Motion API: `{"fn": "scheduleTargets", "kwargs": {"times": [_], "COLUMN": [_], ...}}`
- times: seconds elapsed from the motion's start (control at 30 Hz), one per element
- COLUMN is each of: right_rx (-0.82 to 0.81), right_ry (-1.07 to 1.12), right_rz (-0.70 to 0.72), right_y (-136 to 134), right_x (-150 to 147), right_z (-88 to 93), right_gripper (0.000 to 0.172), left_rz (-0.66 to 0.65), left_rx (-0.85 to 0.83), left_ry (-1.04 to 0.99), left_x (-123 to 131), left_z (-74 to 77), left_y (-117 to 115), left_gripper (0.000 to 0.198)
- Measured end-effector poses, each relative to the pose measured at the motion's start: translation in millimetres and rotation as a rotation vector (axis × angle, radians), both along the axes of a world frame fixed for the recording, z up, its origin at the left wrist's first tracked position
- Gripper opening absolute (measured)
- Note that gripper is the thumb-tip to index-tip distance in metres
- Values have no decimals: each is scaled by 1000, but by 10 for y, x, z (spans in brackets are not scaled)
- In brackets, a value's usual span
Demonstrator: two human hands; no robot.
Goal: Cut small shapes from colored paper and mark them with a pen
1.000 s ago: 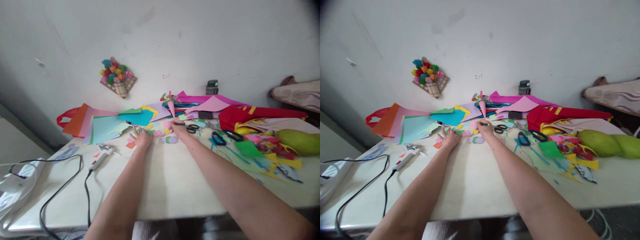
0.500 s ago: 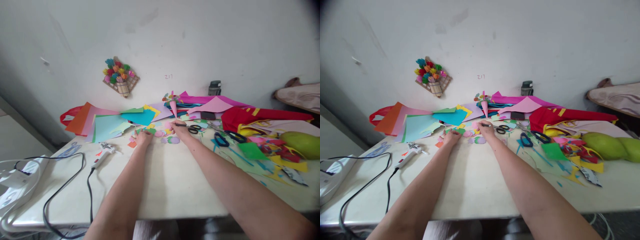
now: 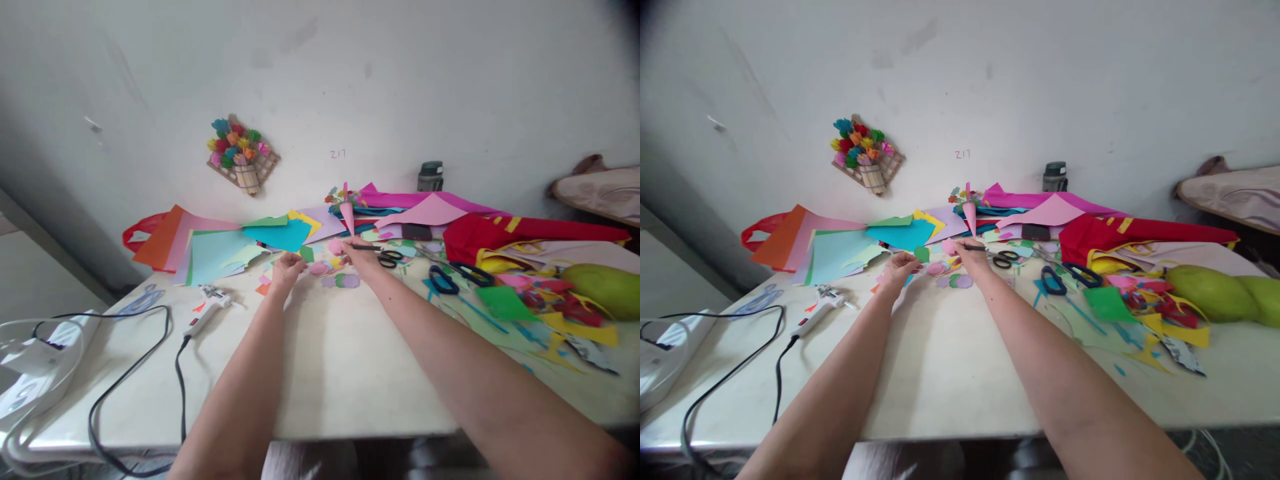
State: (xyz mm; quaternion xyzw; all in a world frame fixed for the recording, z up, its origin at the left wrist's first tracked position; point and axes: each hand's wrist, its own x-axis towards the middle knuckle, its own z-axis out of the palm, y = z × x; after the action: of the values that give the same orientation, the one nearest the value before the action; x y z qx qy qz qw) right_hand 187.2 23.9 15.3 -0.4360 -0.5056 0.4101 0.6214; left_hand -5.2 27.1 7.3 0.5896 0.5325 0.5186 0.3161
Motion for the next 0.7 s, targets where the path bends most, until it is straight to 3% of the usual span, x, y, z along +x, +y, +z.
{"fn": "scheduleTargets", "kwargs": {"times": [0.07, 0.17, 0.33, 0.7], "right_rx": [-40, -70, -142, -82], "right_ry": [38, 85, 96, -30], "right_rz": [7, 80, 225, 235], "right_y": [-23, -44, -31, -66], "right_x": [0, 15, 2, -208], "right_z": [28, 40, -13, -32], "right_gripper": [13, 10, 9, 12], "left_rz": [-195, -342, -436, -520], "left_rx": [-38, -91, -122, -199], "left_ry": [-184, -258, -270, -297], "left_x": [10, 9, -15, 20], "left_z": [3, 11, 9, 2], "left_y": [-49, -125, -187, -231], "left_gripper": [29, 36, 36, 33]}}
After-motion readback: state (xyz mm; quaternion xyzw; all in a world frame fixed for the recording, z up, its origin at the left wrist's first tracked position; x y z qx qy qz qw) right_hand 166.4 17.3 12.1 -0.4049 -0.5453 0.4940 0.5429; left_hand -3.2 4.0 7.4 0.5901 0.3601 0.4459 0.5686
